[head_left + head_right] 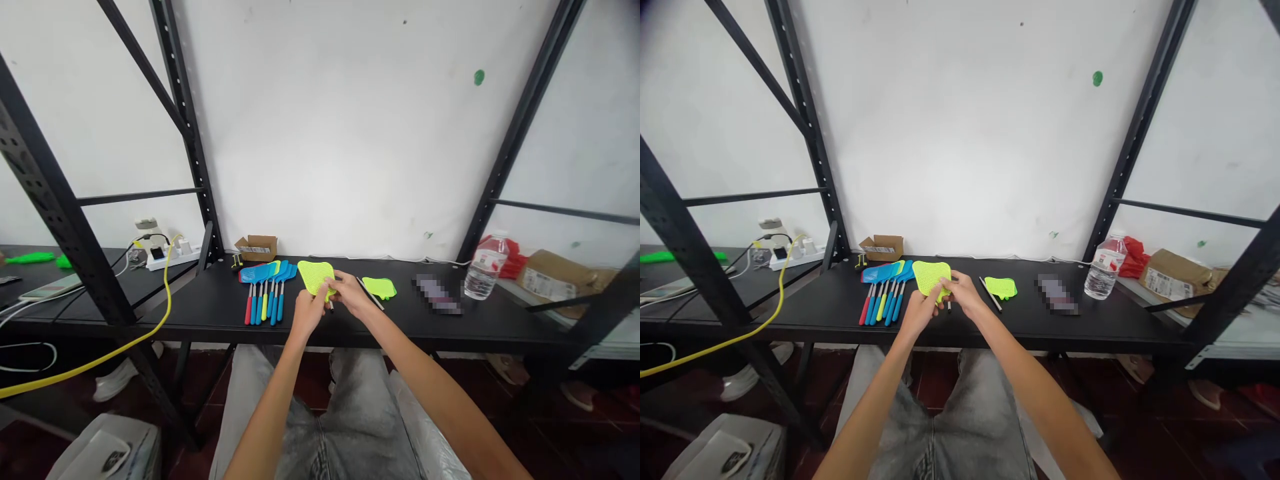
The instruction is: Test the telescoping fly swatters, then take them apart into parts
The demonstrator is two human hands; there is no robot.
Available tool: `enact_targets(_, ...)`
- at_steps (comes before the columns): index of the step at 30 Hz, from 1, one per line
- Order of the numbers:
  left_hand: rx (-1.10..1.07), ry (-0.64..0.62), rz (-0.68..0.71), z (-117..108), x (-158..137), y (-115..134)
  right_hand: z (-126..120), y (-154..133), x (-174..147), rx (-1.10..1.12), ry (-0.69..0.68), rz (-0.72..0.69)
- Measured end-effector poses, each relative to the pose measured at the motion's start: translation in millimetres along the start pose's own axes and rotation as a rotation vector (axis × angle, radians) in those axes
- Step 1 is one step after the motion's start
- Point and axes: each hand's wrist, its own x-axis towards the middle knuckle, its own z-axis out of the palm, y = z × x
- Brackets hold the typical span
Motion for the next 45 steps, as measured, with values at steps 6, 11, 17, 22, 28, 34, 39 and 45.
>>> enact_targets(6,0.591,0.103,0.019,-42.5,-1.4,4.4,-115.6,1.1,-3.3,-0.442,0.553,0.010)
enact_targets(11,1.134,0.177,-0.201,-100.9,-0.9,-13.1,-181.4,24.4,-14.3,-1.066,0.711,0.143)
enact_targets(17,1.302,0.101,-0.151,-91.2,-0.7,-19.7,-170.6,38.6,-14.9,-1.166,0.667,0.174)
enact_targets(22,1.362,0.050,-0.234,-80.5,4.5,-12.7,-173.6,40.6,-13.0,-1.190,0.649,0.143)
enact_targets(28,1.459,-0.002,-0.165,-76.1,8.9,-4.1,-171.0,37.1,-18.4,-1.118,0.689,0.077)
enact_targets(34,1.458,0.096,-0.157,-78.5,2.7,5.8,-161.0,23.9,-27.1,-1.023,0.779,-0.126)
enact_targets(39,1.375,0.120,-0.115,-53.6,-10.9,12.2,-104.4,7.9,-39.1,-0.785,0.688,-0.391)
enact_targets(45,1.168,0.079,-0.088,5.9,-30.3,31.8,-8.0,-4.7,-30.2,-0.064,0.217,0.039)
